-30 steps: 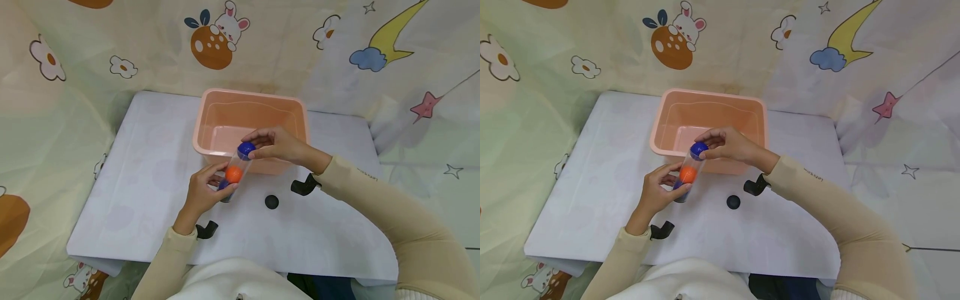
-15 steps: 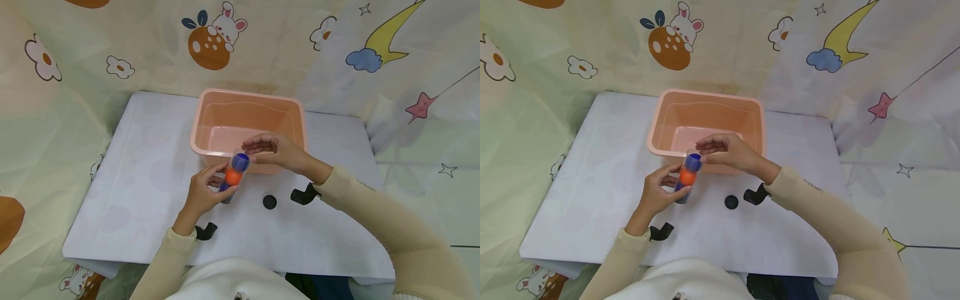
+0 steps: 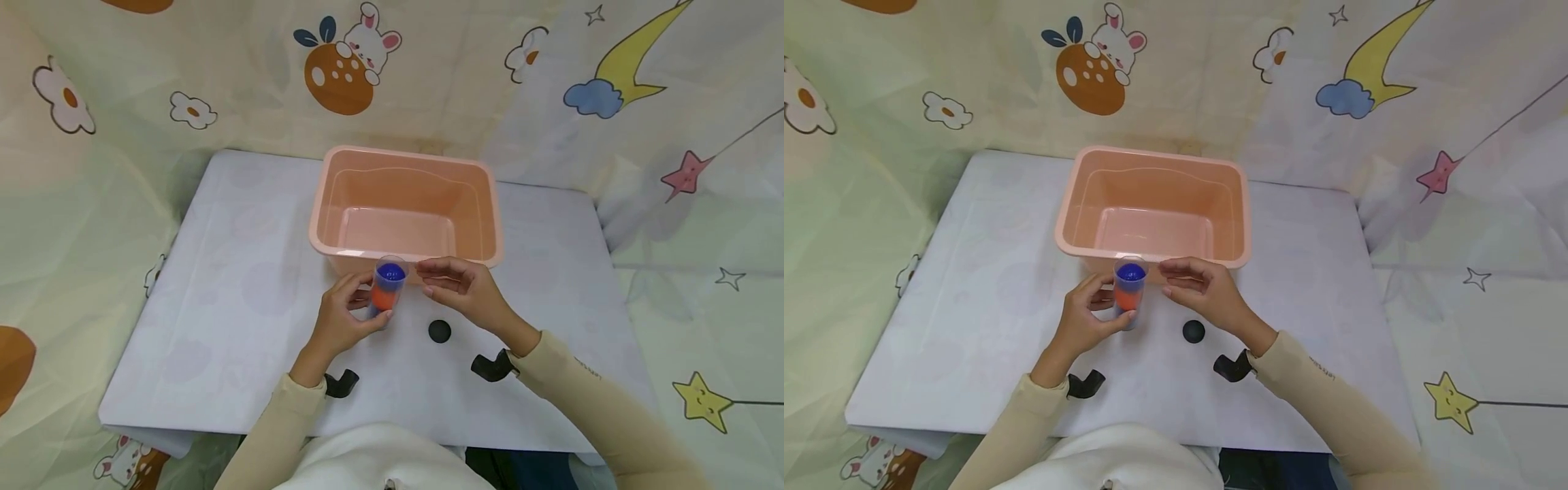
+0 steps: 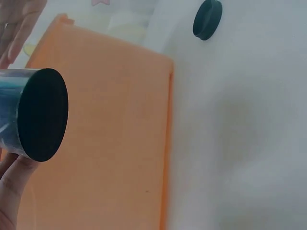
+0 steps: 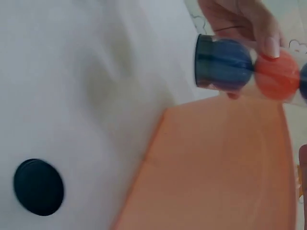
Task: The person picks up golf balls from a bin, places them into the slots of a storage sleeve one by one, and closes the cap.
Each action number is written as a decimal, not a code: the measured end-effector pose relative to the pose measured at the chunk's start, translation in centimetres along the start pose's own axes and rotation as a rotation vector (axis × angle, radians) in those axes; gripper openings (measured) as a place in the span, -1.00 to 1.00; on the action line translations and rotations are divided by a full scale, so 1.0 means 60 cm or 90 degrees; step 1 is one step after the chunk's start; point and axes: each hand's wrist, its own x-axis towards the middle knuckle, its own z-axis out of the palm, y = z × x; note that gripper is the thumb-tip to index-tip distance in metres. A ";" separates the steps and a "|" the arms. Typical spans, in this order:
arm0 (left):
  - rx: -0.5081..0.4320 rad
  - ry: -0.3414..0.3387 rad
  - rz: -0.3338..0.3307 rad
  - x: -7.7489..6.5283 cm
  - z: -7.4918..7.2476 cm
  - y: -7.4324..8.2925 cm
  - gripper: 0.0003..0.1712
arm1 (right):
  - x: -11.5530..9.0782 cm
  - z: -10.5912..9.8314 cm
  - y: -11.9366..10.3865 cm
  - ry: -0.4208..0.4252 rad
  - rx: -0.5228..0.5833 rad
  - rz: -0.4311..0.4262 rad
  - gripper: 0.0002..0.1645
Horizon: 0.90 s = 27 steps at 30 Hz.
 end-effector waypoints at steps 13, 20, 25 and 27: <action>-0.009 -0.015 -0.023 -0.003 0.017 -0.021 -0.34 | -0.052 -0.013 0.125 0.096 -0.045 0.080 -0.55; -0.009 -0.023 -0.025 -0.002 0.027 -0.033 -0.33 | -0.080 -0.015 0.178 0.118 -0.071 0.129 -0.51; -0.011 -0.029 -0.036 -0.004 0.034 -0.040 -0.33 | -0.095 -0.014 0.201 0.122 -0.126 0.150 -0.43; -0.012 -0.032 -0.037 -0.004 0.037 -0.043 -0.33 | -0.099 -0.014 0.207 0.124 -0.155 0.160 -0.39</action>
